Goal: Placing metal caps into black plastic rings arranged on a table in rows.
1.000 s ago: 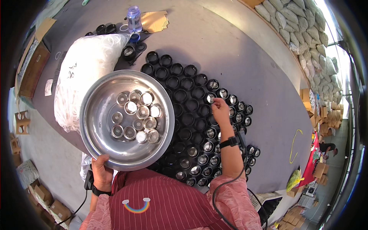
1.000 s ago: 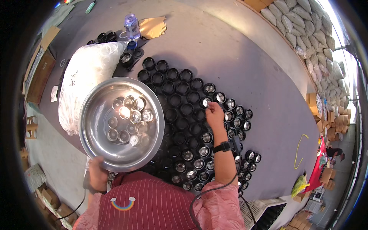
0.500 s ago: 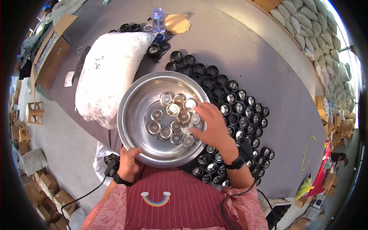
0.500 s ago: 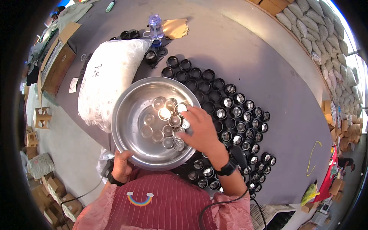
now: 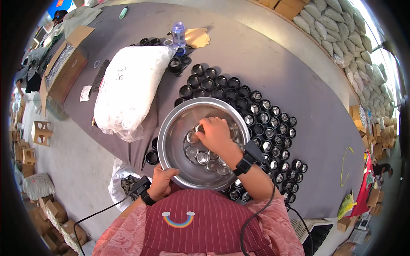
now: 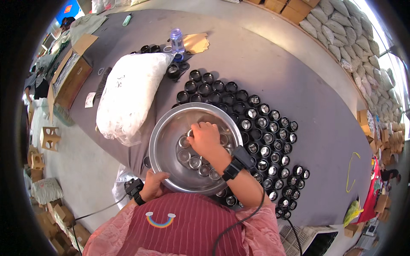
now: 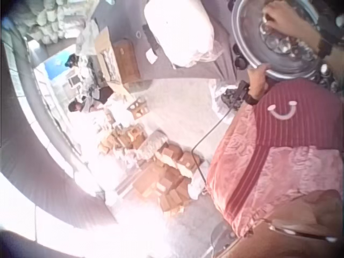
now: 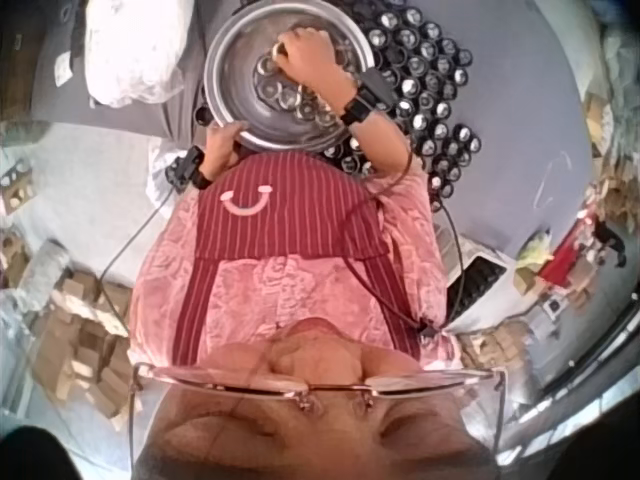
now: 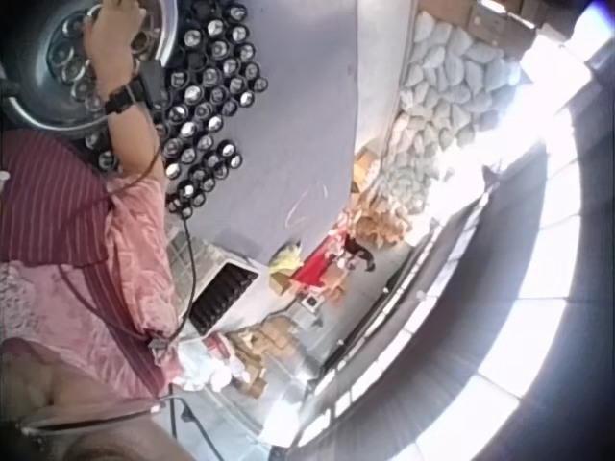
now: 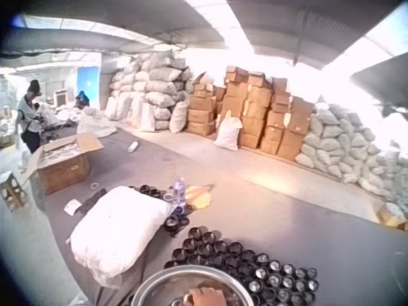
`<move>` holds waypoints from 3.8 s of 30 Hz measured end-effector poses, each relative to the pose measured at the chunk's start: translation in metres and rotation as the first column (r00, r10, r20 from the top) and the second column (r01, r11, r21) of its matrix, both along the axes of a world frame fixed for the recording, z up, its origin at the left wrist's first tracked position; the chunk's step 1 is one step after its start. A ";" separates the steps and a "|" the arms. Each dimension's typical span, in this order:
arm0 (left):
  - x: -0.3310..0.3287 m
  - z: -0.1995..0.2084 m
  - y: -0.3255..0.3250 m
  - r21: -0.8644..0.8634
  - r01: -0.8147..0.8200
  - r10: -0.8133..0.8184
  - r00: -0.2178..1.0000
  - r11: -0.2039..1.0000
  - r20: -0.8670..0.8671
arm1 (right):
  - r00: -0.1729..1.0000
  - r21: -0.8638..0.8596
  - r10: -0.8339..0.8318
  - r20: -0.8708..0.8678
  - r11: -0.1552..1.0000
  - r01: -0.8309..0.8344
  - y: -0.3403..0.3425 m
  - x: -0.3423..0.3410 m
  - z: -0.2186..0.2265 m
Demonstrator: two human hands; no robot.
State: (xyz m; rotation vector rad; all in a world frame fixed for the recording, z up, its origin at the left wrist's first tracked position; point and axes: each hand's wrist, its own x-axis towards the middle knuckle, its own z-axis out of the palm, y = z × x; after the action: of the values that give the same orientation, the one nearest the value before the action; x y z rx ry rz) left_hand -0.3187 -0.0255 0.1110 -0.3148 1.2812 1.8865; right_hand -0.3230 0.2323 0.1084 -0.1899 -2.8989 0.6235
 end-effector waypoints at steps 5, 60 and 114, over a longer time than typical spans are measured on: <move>0.003 0.002 -0.002 -0.022 0.012 -0.013 1.000 1.000 -0.007 | 1.000 -0.054 -0.021 -0.020 0.998 0.020 -0.003 0.001 -0.015; -0.012 0.003 -0.013 -0.073 -0.086 0.085 0.996 0.994 -0.022 | 0.977 0.047 -0.112 0.184 0.993 0.105 0.010 0.083 -0.017; 0.009 -0.004 -0.109 -0.096 -0.286 0.268 0.949 0.953 -0.164 | 0.652 -0.129 -0.735 0.186 0.639 0.758 0.089 0.166 -0.110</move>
State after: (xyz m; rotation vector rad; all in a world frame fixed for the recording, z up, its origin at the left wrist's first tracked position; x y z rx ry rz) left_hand -0.3101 -0.1344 0.1073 -0.4426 1.5192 2.1061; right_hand -0.1566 0.3215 -0.0019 -1.4172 -2.4718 0.7250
